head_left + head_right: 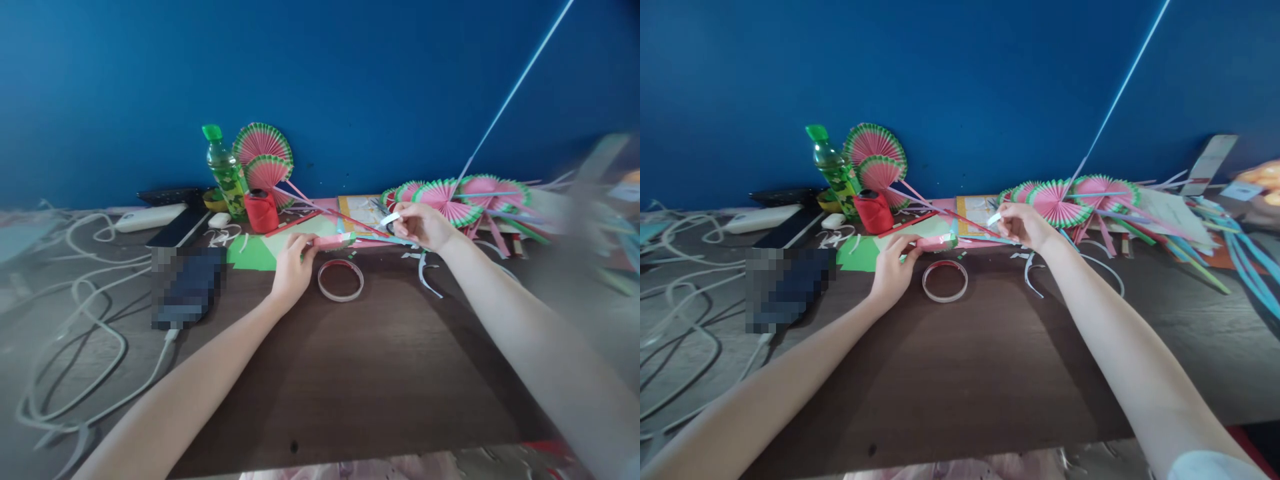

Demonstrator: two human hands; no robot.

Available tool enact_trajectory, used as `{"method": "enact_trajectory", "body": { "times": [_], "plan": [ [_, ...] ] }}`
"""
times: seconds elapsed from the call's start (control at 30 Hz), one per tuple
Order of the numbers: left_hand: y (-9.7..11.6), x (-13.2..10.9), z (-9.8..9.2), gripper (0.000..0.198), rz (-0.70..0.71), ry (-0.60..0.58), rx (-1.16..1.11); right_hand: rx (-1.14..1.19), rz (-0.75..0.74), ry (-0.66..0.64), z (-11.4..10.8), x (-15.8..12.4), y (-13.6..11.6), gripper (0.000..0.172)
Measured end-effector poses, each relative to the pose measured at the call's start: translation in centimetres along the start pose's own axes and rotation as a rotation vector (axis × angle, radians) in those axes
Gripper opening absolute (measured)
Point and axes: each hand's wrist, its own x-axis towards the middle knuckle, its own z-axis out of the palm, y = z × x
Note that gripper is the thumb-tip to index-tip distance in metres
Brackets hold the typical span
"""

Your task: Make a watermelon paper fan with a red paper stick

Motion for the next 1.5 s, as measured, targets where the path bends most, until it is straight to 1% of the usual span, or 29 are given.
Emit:
{"method": "enact_trajectory", "body": {
  "times": [0.07,0.13,0.17,0.2,0.23,0.3,0.37,0.43,0.47,0.53,0.57,0.6,0.67,0.73,0.9,1.07,1.17,1.33,1.5],
  "plan": [
    [0.0,0.0,0.0,0.011,0.008,-0.008,0.008,-0.215,0.031,0.01,-0.2,0.1,0.3,0.014],
    [0.0,0.0,0.0,0.012,0.017,-0.012,0.012,-0.511,0.054,0.02,-0.1,0.2,0.5,0.021],
    [0.0,-0.1,0.0,0.012,0.021,-0.012,0.014,-0.642,0.043,0.038,0.0,0.3,0.6,0.023],
    [0.0,-0.1,0.0,0.012,0.025,-0.009,0.016,-0.742,0.012,0.071,0.2,0.4,0.6,0.021],
    [0.0,-0.1,0.0,0.012,0.028,-0.007,0.017,-0.808,-0.031,0.112,0.4,0.5,0.6,0.016],
    [0.0,-0.1,0.1,0.011,0.032,-0.002,0.017,-0.876,-0.114,0.18,1.0,0.6,0.4,0.002],
    [0.1,-0.1,0.1,0.011,0.033,-0.001,0.012,-0.893,-0.195,0.217,1.9,0.5,-0.2,0.009],
    [0.3,-0.1,0.2,0.011,0.031,-0.001,0.005,-0.862,-0.319,0.208,3.1,0.1,-1.1,0.012],
    [0.3,-0.1,0.2,0.011,0.028,0.002,0.003,-0.848,-0.389,0.168,3.8,-0.1,-1.6,0.011],
    [0.5,-0.1,0.2,0.01,0.021,0.01,-0.002,-0.863,-0.541,0.04,5.2,-0.7,-2.4,0.005],
    [0.5,-0.1,0.2,0.009,0.019,0.013,-0.006,-0.888,-0.593,-0.031,5.8,-0.9,-2.6,0.004],
    [0.5,-0.1,0.3,0.009,0.018,0.015,-0.01,-0.913,-0.621,-0.081,6.3,-1.0,-2.7,0.006],
    [0.5,-0.2,0.3,0.01,0.022,0.017,-0.012,-0.957,-0.63,-0.143,7.1,-1.1,-2.6,0.01],
    [0.4,-0.2,0.3,0.011,0.028,0.017,-0.01,-0.995,-0.622,-0.161,7.4,-1.0,-2.1,0.011],
    [0.1,-0.3,0.3,0.013,0.036,-0.001,-0.005,-1.066,-0.669,-0.137,7.5,-0.8,-1.2,0.005],
    [0.1,-0.3,0.3,0.012,0.043,0.0,-0.008,-1.084,-0.703,-0.127,7.5,-0.8,-0.9,0.01],
    [0.2,-0.3,0.3,0.012,0.042,-0.007,-0.011,-1.079,-0.699,-0.108,7.5,-0.7,-0.8,0.013],
    [0.3,-0.3,0.2,0.011,0.05,-0.011,-0.009,-0.989,-0.63,-0.092,7.3,-0.6,-0.7,0.011],
    [0.3,-0.3,0.2,0.011,0.059,-0.019,-0.003,-0.908,-0.481,-0.073,7.3,-0.4,-0.6,0.007]
  ]
}}
